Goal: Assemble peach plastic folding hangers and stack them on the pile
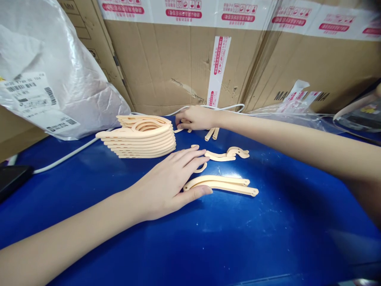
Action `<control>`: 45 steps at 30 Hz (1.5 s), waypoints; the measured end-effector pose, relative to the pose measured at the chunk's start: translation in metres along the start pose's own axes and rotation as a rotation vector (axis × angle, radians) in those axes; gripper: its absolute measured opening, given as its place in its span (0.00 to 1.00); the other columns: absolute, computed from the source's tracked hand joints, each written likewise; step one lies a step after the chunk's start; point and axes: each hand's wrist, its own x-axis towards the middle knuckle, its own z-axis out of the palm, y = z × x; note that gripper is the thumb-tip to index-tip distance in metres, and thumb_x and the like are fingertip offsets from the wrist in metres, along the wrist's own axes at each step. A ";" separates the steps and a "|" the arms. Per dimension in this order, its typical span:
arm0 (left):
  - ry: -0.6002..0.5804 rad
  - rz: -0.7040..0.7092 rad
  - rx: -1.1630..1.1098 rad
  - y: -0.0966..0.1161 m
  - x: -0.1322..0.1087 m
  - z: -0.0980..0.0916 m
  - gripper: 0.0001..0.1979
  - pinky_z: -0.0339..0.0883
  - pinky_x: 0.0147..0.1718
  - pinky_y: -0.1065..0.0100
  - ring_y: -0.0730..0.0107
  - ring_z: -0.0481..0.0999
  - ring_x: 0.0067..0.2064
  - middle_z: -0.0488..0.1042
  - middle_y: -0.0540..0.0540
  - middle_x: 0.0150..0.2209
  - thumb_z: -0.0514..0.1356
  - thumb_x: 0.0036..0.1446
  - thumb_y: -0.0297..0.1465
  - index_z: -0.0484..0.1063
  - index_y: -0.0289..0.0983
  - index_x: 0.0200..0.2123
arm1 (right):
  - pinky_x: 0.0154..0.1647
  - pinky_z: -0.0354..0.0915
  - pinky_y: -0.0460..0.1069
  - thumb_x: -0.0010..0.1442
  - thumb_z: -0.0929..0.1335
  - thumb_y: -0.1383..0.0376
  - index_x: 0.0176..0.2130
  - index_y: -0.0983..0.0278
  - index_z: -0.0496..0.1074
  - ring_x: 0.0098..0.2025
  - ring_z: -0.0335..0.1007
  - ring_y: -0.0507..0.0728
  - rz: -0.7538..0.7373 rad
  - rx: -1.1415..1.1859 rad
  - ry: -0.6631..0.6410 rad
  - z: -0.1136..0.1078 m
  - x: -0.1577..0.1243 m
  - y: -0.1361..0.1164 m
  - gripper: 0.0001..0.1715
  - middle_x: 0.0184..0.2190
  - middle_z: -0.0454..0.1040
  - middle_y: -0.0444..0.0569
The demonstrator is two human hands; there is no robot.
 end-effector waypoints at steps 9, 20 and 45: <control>-0.009 -0.017 -0.013 0.002 -0.003 -0.002 0.30 0.54 0.64 0.52 0.56 0.53 0.68 0.61 0.41 0.65 0.48 0.66 0.50 0.62 0.35 0.60 | 0.42 0.62 0.50 0.64 0.64 0.62 0.42 0.68 0.75 0.39 0.71 0.56 -0.008 0.103 0.042 -0.002 -0.046 0.019 0.14 0.39 0.75 0.53; -0.032 -0.027 -0.013 0.004 0.001 -0.003 0.29 0.53 0.64 0.51 0.54 0.53 0.69 0.61 0.42 0.65 0.48 0.66 0.50 0.63 0.36 0.60 | 0.45 0.60 0.53 0.60 0.62 0.75 0.47 0.65 0.74 0.46 0.68 0.59 -0.089 -0.284 -0.020 -0.014 -0.052 0.020 0.18 0.42 0.74 0.53; -0.013 -0.011 0.014 0.001 -0.003 -0.002 0.29 0.53 0.65 0.52 0.57 0.53 0.68 0.59 0.40 0.66 0.46 0.67 0.49 0.64 0.35 0.59 | 0.38 0.59 0.49 0.57 0.63 0.77 0.56 0.62 0.69 0.46 0.72 0.57 0.108 -0.274 -0.191 -0.013 -0.007 0.028 0.29 0.49 0.76 0.51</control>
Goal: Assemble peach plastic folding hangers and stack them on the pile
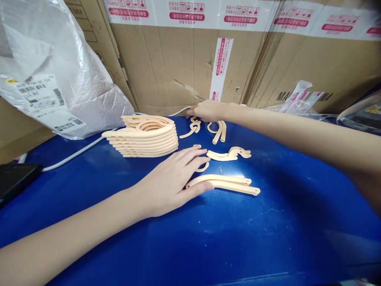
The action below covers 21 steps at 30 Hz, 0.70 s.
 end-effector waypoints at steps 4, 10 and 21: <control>0.000 -0.001 -0.004 0.000 -0.001 0.000 0.28 0.53 0.65 0.51 0.56 0.53 0.68 0.60 0.40 0.65 0.46 0.67 0.49 0.64 0.35 0.59 | 0.33 0.57 0.48 0.57 0.65 0.74 0.49 0.64 0.73 0.41 0.71 0.56 -0.015 0.020 -0.021 -0.003 0.003 0.000 0.20 0.44 0.77 0.51; 0.006 0.000 -0.006 0.001 -0.001 0.000 0.28 0.54 0.64 0.51 0.56 0.54 0.68 0.60 0.40 0.65 0.47 0.67 0.49 0.65 0.36 0.59 | 0.31 0.59 0.46 0.55 0.67 0.72 0.46 0.64 0.74 0.33 0.69 0.52 -0.035 0.110 -0.056 -0.005 0.001 0.005 0.18 0.38 0.77 0.47; -0.001 -0.015 -0.013 -0.001 -0.001 0.001 0.28 0.54 0.64 0.50 0.54 0.55 0.67 0.59 0.39 0.66 0.47 0.67 0.49 0.64 0.36 0.59 | 0.24 0.60 0.44 0.49 0.74 0.67 0.41 0.65 0.75 0.26 0.69 0.49 -0.037 0.355 -0.146 -0.030 -0.018 -0.022 0.16 0.29 0.77 0.41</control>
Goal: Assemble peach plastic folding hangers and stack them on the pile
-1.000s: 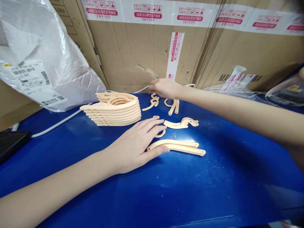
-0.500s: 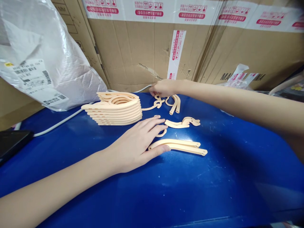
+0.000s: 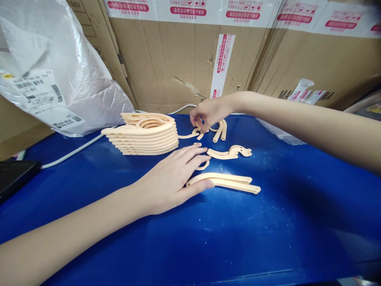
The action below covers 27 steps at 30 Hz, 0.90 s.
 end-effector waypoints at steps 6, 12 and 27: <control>0.005 0.002 0.000 0.001 -0.001 0.000 0.27 0.53 0.64 0.51 0.56 0.54 0.68 0.59 0.40 0.66 0.46 0.67 0.49 0.65 0.36 0.59 | 0.23 0.57 0.45 0.47 0.75 0.67 0.40 0.64 0.75 0.24 0.67 0.49 0.024 -0.148 0.010 0.007 -0.004 -0.013 0.18 0.27 0.76 0.40; 0.002 0.009 0.005 0.000 0.000 0.001 0.28 0.53 0.64 0.51 0.55 0.54 0.68 0.60 0.39 0.66 0.47 0.67 0.49 0.65 0.36 0.59 | 0.27 0.59 0.47 0.49 0.74 0.66 0.44 0.65 0.76 0.28 0.70 0.52 0.062 -0.192 0.095 0.004 -0.004 0.002 0.20 0.30 0.78 0.44; 0.027 0.020 -0.010 -0.002 -0.002 0.002 0.27 0.53 0.64 0.51 0.55 0.54 0.68 0.61 0.39 0.65 0.47 0.67 0.48 0.65 0.36 0.58 | 0.41 0.61 0.51 0.54 0.64 0.75 0.42 0.70 0.76 0.41 0.68 0.58 -0.093 -0.297 0.401 0.019 -0.005 0.034 0.17 0.36 0.73 0.52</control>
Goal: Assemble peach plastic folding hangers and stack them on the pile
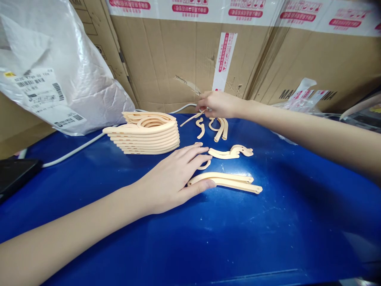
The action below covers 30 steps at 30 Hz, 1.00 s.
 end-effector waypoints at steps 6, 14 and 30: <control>-0.015 0.001 0.005 0.001 0.001 -0.001 0.28 0.53 0.65 0.52 0.55 0.55 0.68 0.61 0.38 0.65 0.47 0.67 0.48 0.66 0.34 0.58 | 0.43 0.60 0.52 0.56 0.63 0.73 0.43 0.68 0.76 0.45 0.65 0.59 -0.041 0.034 0.105 0.009 -0.017 -0.004 0.17 0.42 0.69 0.54; -0.026 -0.005 0.013 0.002 0.003 -0.002 0.28 0.54 0.64 0.51 0.55 0.54 0.68 0.61 0.38 0.65 0.46 0.67 0.49 0.65 0.35 0.58 | 0.36 0.58 0.51 0.60 0.62 0.72 0.43 0.66 0.74 0.45 0.63 0.61 -0.016 -0.064 0.066 0.019 -0.022 -0.013 0.15 0.39 0.70 0.55; -0.036 -0.002 0.027 0.001 0.002 0.000 0.29 0.53 0.64 0.53 0.56 0.54 0.68 0.60 0.39 0.65 0.46 0.68 0.49 0.65 0.34 0.58 | 0.33 0.62 0.55 0.60 0.63 0.42 0.49 0.68 0.72 0.37 0.74 0.66 0.782 -0.039 -0.286 -0.023 -0.050 -0.039 0.36 0.34 0.77 0.60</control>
